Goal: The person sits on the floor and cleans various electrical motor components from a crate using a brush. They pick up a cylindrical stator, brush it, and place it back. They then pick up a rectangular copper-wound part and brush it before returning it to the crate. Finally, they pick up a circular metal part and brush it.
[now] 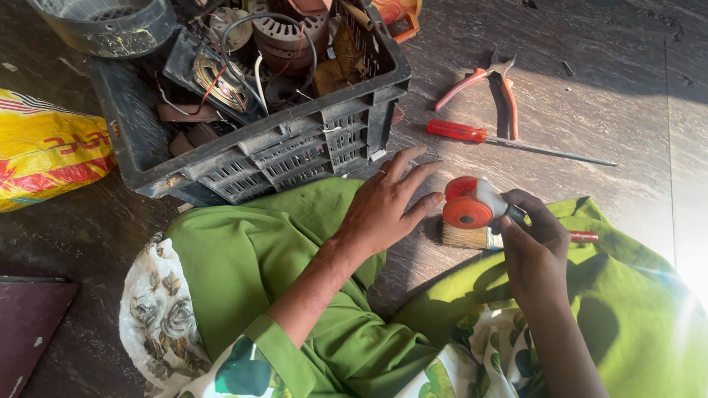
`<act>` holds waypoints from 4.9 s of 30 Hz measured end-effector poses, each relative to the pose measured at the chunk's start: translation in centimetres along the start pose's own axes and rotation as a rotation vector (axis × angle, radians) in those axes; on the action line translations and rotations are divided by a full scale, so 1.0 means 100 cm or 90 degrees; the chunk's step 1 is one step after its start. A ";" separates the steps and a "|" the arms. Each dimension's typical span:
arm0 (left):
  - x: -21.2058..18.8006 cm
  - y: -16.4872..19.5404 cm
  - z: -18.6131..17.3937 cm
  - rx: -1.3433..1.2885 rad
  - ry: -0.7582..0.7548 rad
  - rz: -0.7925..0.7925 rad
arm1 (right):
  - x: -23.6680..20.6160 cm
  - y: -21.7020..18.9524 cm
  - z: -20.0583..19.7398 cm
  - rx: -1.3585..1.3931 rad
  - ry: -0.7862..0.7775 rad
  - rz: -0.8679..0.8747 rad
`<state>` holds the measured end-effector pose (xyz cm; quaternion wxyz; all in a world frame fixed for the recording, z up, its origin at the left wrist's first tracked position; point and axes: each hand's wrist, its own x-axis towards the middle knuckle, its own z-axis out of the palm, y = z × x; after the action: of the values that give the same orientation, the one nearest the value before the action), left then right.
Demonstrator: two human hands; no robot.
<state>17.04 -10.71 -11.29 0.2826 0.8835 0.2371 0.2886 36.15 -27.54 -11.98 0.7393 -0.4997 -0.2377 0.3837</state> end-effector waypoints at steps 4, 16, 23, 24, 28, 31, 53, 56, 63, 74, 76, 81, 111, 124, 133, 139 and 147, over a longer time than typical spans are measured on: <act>0.000 -0.023 -0.006 0.009 0.079 -0.072 | 0.006 -0.014 0.021 -0.007 -0.003 -0.034; 0.023 -0.024 0.054 -0.119 0.144 -0.184 | 0.114 -0.062 0.183 -0.104 -0.116 -0.148; 0.020 -0.016 0.088 -0.143 0.184 -0.218 | 0.155 -0.047 0.260 -0.325 -0.281 -0.155; 0.020 -0.014 0.089 -0.170 0.186 -0.224 | 0.160 -0.047 0.267 -0.373 -0.310 -0.153; 0.017 -0.011 0.081 -0.244 0.217 -0.205 | 0.164 -0.043 0.275 -0.576 -0.444 -0.110; 0.018 -0.011 0.060 -0.119 0.203 -0.169 | 0.157 -0.036 0.276 -0.649 -0.493 -0.185; 0.013 -0.041 -0.192 0.190 0.410 -0.308 | 0.171 -0.006 0.271 -0.814 -0.421 -0.494; 0.013 -0.042 -0.182 0.285 0.392 -0.291 | 0.184 0.001 0.273 -0.831 -0.432 -0.600; 0.013 -0.045 -0.183 0.264 0.403 -0.312 | 0.222 0.020 0.306 -1.049 -0.461 -0.588; 0.012 -0.042 -0.185 0.256 0.462 -0.369 | 0.233 0.017 0.336 -1.213 -0.444 -0.394; 0.012 -0.041 -0.185 0.276 0.455 -0.375 | 0.233 0.022 0.329 -1.198 -0.437 -0.416; 0.011 -0.037 -0.187 0.238 0.466 -0.394 | 0.247 0.030 0.316 -1.069 -0.411 -0.497; 0.000 -0.037 -0.196 -0.132 0.677 -0.327 | 0.222 -0.004 0.305 -0.864 -0.341 -0.349; 0.002 -0.035 -0.200 -0.051 0.673 -0.310 | 0.187 -0.011 0.306 -0.907 -0.434 -0.731; -0.002 -0.030 -0.203 -0.070 0.665 -0.313 | 0.159 -0.030 0.297 -1.080 -0.241 -0.056; -0.001 -0.030 -0.202 -0.079 0.659 -0.319 | 0.156 -0.039 0.296 -1.013 -0.292 -0.137; -0.001 -0.034 -0.202 -0.098 0.644 -0.351 | 0.153 -0.030 0.298 -0.985 -0.355 0.013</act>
<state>3.08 -0.96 0.11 0.2622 0.5184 0.5425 0.6067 24.32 0.74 1.89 0.0962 -0.7564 -0.6055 0.2282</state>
